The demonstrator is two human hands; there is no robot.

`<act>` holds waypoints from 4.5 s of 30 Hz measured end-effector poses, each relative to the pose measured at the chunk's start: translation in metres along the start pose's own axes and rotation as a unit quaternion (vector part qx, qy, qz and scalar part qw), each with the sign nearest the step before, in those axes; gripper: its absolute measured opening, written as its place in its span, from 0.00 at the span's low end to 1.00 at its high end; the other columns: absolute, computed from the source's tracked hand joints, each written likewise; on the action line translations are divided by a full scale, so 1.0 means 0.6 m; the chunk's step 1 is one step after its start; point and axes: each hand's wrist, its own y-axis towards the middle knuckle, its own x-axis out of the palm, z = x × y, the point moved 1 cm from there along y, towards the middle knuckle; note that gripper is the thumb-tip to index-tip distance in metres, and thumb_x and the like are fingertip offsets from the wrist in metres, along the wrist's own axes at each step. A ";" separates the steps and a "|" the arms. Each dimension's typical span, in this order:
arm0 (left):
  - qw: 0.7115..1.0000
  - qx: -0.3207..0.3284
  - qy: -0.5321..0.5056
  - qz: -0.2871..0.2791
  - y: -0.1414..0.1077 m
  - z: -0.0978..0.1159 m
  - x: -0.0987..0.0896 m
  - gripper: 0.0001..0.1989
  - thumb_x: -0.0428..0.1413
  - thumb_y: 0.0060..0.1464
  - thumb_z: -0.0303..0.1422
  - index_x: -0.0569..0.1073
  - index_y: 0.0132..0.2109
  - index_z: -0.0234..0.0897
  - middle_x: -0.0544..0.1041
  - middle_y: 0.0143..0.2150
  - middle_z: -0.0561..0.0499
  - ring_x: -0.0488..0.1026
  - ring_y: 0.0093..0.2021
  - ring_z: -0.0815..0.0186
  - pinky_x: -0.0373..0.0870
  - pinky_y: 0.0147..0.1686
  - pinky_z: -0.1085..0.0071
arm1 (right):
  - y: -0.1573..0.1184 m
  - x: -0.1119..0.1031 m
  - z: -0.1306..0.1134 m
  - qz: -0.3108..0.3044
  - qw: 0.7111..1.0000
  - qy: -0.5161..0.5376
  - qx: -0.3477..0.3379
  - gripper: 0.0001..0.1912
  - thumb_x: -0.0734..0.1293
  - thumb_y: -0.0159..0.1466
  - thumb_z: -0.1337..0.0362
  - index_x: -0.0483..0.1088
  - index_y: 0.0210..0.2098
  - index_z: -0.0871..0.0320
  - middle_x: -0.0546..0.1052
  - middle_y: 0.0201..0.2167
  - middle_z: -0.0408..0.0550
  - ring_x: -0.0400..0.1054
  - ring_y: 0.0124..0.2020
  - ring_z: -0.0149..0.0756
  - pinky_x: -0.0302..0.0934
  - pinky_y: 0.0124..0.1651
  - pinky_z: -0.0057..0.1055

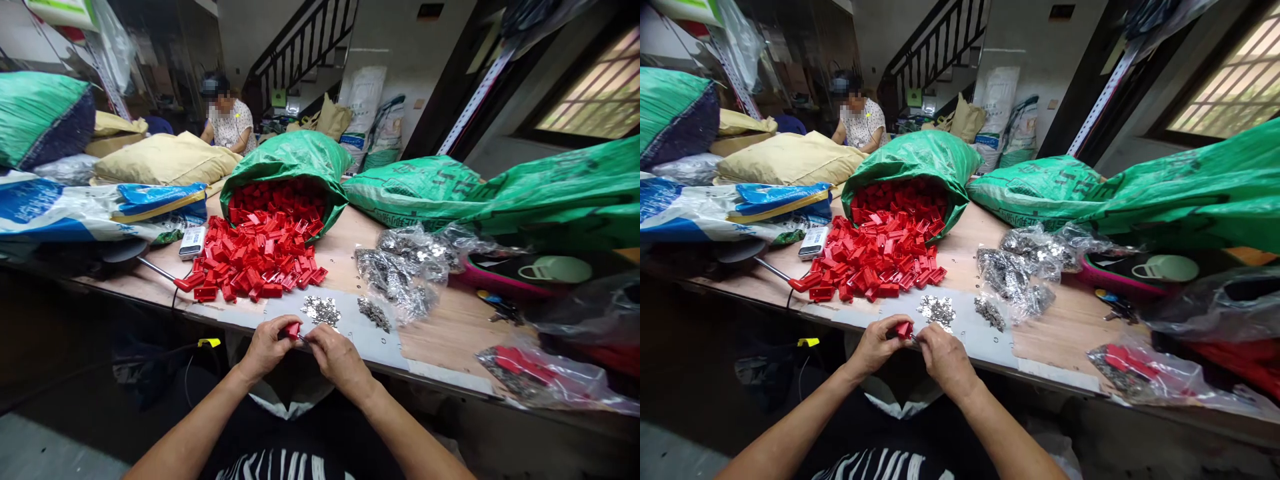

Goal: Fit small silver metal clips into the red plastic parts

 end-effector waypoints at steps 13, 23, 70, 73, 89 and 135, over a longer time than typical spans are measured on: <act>1.000 0.005 -0.008 0.019 -0.007 -0.002 0.006 0.14 0.61 0.46 0.30 0.74 0.43 0.40 0.78 0.39 0.51 0.74 0.38 0.63 0.68 0.41 0.69 | -0.002 0.010 -0.016 0.010 0.999 -0.001 0.033 0.09 0.57 0.66 0.69 0.67 0.42 0.56 0.70 0.38 0.48 0.68 0.39 0.36 0.62 0.43 0.30; 0.896 -0.158 -0.405 0.093 -0.045 0.049 0.006 0.07 0.60 0.51 0.32 0.70 0.37 0.38 0.78 0.36 0.51 0.75 0.40 0.66 0.66 0.45 0.71 | -0.027 -0.017 -0.020 -0.022 0.971 0.236 0.023 0.11 0.53 0.69 0.64 0.57 0.50 0.54 0.68 0.25 0.38 0.63 0.28 0.30 0.58 0.37 0.27; 0.951 -0.299 -0.061 0.044 -0.142 -0.171 0.060 0.23 0.62 0.37 0.35 0.75 0.45 0.37 0.76 0.49 0.43 0.68 0.55 0.52 0.61 0.55 0.62 | -0.011 -0.081 0.138 0.140 0.967 -0.138 0.165 0.17 0.58 0.64 0.69 0.66 0.51 0.60 0.73 0.48 0.55 0.68 0.48 0.41 0.63 0.50 0.36; 0.953 -0.300 -0.035 0.035 -0.152 -0.177 0.061 0.24 0.61 0.39 0.35 0.74 0.48 0.37 0.75 0.51 0.43 0.66 0.57 0.52 0.59 0.57 0.61 | 0.011 -0.091 0.147 0.093 0.960 -0.185 0.190 0.20 0.57 0.63 0.73 0.64 0.54 0.61 0.71 0.51 0.56 0.66 0.51 0.40 0.60 0.52 0.34; 0.937 -0.338 -0.082 0.043 -0.177 -0.214 0.065 0.31 0.63 0.38 0.39 0.72 0.52 0.36 0.77 0.49 0.42 0.74 0.47 0.53 0.68 0.47 0.63 | 0.042 -0.135 0.176 0.015 0.964 -0.187 0.189 0.09 0.62 0.60 0.70 0.71 0.37 0.57 0.73 0.38 0.48 0.68 0.40 0.36 0.55 0.39 0.27; 0.934 -0.345 -0.080 0.042 -0.185 -0.218 0.069 0.35 0.62 0.38 0.45 0.70 0.54 0.35 0.78 0.33 0.50 0.70 0.25 0.65 0.68 0.31 0.68 | 0.026 -0.120 0.183 0.048 0.964 -0.207 0.161 0.08 0.59 0.65 0.65 0.71 0.35 0.56 0.74 0.35 0.47 0.68 0.38 0.34 0.55 0.38 0.26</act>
